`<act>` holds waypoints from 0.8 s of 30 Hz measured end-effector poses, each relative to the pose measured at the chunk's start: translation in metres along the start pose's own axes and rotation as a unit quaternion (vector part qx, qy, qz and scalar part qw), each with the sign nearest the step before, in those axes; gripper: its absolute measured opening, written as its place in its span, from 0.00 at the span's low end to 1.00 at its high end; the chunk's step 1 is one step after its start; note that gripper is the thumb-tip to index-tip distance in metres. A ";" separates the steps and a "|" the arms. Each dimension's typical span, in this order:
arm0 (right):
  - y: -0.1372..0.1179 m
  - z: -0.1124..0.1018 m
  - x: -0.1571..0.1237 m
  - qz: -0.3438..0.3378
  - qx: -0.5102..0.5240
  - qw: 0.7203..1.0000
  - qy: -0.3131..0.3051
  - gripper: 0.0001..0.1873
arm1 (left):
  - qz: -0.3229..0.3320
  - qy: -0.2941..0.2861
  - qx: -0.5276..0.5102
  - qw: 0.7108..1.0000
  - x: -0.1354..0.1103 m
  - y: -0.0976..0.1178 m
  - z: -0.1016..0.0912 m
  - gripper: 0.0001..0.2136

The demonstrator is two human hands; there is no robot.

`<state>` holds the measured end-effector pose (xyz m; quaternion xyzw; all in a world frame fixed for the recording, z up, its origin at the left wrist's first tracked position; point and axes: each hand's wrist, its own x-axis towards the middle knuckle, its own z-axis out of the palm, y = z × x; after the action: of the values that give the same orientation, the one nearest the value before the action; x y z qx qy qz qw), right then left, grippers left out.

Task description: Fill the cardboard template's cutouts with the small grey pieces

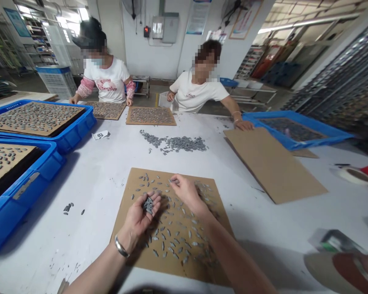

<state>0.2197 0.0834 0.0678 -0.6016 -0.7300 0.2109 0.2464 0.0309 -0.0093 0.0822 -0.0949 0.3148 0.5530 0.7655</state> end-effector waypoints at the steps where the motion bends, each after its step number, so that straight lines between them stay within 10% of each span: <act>1: 0.000 0.007 0.004 -0.006 -0.013 1.000 -0.006 0.06 | 0.004 0.014 0.006 1.000 0.001 0.001 0.000 0.07; 9: -0.005 0.041 0.008 -0.066 -0.066 0.995 -0.027 0.06 | 0.025 0.045 -0.005 0.999 0.007 0.005 -0.004 0.07; 20: -0.054 0.006 -0.045 -0.254 -0.058 0.960 -0.105 0.14 | -0.033 -0.014 -0.011 0.999 0.006 -0.008 -0.005 0.13; 24: -0.057 0.004 -0.061 -0.221 -0.059 0.967 -0.115 0.10 | -0.055 -0.012 -0.001 0.998 0.006 -0.012 -0.008 0.12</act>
<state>0.1828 0.0127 0.0926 -0.4104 -0.8796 0.1753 0.1649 0.0400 -0.0127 0.0699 -0.1062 0.2998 0.5112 0.7984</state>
